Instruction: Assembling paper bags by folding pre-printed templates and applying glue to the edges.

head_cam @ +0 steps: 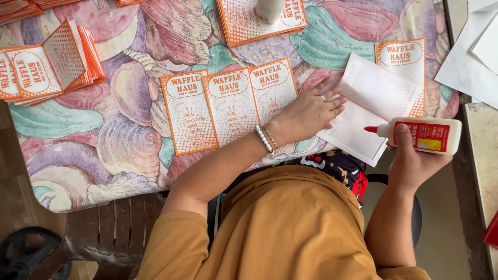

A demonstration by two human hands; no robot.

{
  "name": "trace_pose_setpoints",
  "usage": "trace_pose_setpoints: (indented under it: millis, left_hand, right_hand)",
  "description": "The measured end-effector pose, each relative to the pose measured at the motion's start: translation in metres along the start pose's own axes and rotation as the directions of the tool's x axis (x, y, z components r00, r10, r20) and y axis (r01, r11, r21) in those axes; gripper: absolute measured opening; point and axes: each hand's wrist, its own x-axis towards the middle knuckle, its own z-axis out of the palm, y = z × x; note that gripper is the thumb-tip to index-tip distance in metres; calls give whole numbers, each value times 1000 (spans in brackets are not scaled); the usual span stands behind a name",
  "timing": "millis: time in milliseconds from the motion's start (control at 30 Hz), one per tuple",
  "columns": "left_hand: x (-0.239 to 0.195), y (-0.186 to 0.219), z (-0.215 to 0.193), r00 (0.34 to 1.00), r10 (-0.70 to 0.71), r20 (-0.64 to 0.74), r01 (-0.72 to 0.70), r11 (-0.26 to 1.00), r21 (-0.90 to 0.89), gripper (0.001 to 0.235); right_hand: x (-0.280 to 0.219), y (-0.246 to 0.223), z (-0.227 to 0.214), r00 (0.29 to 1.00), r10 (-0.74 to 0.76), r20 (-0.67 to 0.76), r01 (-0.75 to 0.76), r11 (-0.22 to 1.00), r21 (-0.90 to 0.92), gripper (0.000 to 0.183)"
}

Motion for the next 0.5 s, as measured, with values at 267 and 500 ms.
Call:
trace_pose_setpoints:
  millis: [267,500]
  left_hand:
    - [2,28,-8,946,-322,-33,323,939,115,72]
    - [3,18,-41,904,-394,-166,387,919,-75,34]
  right_hand:
    - [17,17,-18,999,-29,-40,30,999,29,37]
    - [-8,14,9,998,-45,44,42,996,76,40]
